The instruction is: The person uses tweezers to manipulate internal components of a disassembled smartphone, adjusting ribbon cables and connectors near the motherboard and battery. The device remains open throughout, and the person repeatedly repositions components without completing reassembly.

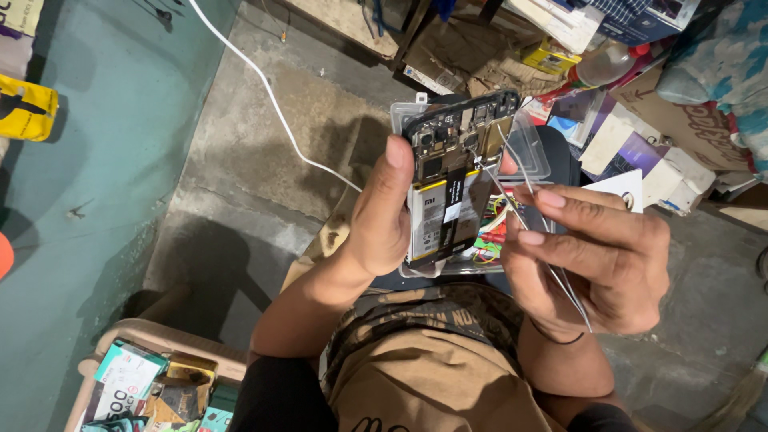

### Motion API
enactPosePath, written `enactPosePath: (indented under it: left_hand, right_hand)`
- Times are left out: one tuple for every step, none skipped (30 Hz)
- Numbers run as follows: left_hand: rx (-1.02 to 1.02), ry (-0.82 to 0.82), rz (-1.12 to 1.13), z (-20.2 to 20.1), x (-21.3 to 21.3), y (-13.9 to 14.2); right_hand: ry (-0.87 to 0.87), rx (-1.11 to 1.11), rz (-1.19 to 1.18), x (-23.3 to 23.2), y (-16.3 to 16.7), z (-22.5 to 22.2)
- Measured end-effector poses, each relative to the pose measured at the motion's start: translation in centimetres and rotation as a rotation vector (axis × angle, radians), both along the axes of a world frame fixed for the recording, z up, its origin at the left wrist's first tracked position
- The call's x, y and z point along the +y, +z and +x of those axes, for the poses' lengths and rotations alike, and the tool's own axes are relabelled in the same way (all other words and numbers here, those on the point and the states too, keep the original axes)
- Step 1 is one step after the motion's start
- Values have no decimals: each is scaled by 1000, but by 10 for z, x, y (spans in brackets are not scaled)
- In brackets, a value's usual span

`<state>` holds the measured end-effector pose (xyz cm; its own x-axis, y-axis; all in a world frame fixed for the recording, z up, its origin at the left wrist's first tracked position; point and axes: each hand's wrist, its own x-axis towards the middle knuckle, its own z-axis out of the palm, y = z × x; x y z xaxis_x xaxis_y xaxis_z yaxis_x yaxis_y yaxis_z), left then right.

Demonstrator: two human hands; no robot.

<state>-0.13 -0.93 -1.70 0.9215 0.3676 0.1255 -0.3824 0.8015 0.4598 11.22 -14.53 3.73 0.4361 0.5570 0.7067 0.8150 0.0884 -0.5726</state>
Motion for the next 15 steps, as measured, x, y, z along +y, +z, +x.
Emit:
enactPosePath:
  left_hand:
    - [3,0,-3,0,0,0]
    - [7,0,-5,0,0,1]
    - [11,-2,3,0,0,1]
    - [11,-4,0,0,0,1]
    - [11,-7,-2,-1,0,1]
    - [8,-10,-14,-1,0,1]
    - [7,-13,-23,-1,0,1]
    - [6,-15,-31,-1,-1,1]
    - [8,-16,-37,-1,-1,1]
    - [6,-19,-47,0,-1,1]
    - [5,-22,-57,0,-1,0]
    - [1,-25,-70,0,-1,0]
    - [-1,-27,-71,-1,-1,0]
    - [-4,-29,-73,-1,-1,0]
    - [-6,-29,-65,-1,0,0]
  right_hand:
    - [1,-1,3,0,0,0]
    - [2,-3,5,0,0,1]
    - [1,-8,5,1,0,1]
    - [-1,-9,2,1,0,1]
    - [-2,-11,-2,1,1,1]
    - [-4,-10,-7,1,1,0]
    - [-3,-13,-9,2,1,0]
    - [-2,-16,-12,2,1,0]
    - [2,-23,-12,3,2,1]
    - [17,-40,-17,3,3,2]
    - [32,-58,-23,4,5,5]
    - [61,-84,-31,5,7,8]
    - [91,-111,-37,5,9,11]
    - [100,-105,-35,6,11,13]
    - [108,-99,-34,7,12,15]
